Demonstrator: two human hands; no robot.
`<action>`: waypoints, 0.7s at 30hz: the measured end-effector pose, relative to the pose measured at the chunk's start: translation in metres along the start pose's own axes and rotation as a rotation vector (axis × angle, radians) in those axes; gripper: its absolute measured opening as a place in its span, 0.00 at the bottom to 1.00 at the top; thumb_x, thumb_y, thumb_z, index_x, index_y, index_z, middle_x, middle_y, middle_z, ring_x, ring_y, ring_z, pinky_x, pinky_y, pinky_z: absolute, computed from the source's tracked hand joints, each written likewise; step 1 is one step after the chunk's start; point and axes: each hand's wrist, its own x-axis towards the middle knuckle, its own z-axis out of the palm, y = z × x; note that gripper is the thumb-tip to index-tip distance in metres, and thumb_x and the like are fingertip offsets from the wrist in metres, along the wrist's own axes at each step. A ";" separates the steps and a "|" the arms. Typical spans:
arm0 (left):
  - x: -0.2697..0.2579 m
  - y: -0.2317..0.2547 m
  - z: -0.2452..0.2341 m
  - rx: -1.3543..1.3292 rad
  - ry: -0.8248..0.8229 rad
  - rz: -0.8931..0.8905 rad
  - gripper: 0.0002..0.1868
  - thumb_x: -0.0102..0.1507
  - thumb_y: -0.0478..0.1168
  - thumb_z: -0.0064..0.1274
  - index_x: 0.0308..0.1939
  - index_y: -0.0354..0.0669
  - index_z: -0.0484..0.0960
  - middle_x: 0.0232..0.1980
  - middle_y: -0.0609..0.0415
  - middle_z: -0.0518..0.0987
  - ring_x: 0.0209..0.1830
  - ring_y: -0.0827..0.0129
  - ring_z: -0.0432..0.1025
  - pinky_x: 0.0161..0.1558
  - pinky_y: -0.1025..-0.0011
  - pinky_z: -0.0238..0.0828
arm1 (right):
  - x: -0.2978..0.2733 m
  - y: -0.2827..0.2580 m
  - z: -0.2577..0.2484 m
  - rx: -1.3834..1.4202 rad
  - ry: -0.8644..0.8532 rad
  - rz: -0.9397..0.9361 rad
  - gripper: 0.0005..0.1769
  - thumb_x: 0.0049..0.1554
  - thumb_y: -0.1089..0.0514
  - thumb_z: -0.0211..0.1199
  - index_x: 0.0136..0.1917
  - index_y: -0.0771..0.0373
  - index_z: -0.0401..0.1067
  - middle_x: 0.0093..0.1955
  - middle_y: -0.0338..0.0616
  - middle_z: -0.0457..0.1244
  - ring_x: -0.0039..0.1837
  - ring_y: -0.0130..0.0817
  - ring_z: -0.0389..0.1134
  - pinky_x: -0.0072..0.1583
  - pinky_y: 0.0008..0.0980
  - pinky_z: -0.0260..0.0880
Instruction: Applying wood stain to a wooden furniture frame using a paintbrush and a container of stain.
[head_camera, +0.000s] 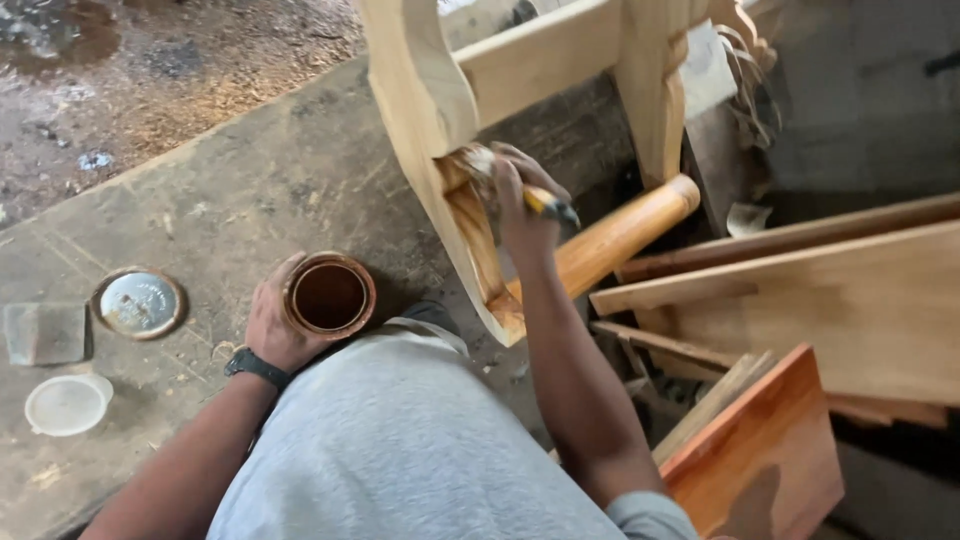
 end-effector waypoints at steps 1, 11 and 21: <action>-0.003 -0.001 0.003 -0.002 -0.015 0.012 0.63 0.44 0.70 0.67 0.75 0.40 0.67 0.69 0.45 0.73 0.66 0.52 0.70 0.63 0.57 0.63 | -0.003 0.002 -0.003 -0.005 0.017 0.005 0.07 0.61 0.62 0.66 0.43 0.68 0.80 0.45 0.57 0.72 0.50 0.41 0.73 0.56 0.44 0.73; 0.003 -0.001 0.004 0.052 0.082 0.160 0.56 0.46 0.67 0.67 0.69 0.35 0.70 0.67 0.39 0.73 0.63 0.43 0.71 0.58 0.51 0.68 | 0.010 0.006 -0.013 0.092 -0.080 0.136 0.07 0.62 0.62 0.66 0.46 0.68 0.80 0.52 0.61 0.71 0.55 0.43 0.73 0.49 0.45 0.78; 0.001 0.001 0.003 -0.018 0.034 0.068 0.59 0.45 0.69 0.68 0.70 0.38 0.69 0.67 0.41 0.72 0.66 0.45 0.69 0.64 0.53 0.65 | 0.026 -0.030 -0.012 0.057 -0.161 0.185 0.09 0.61 0.60 0.64 0.43 0.66 0.79 0.48 0.54 0.72 0.45 0.35 0.71 0.40 0.35 0.77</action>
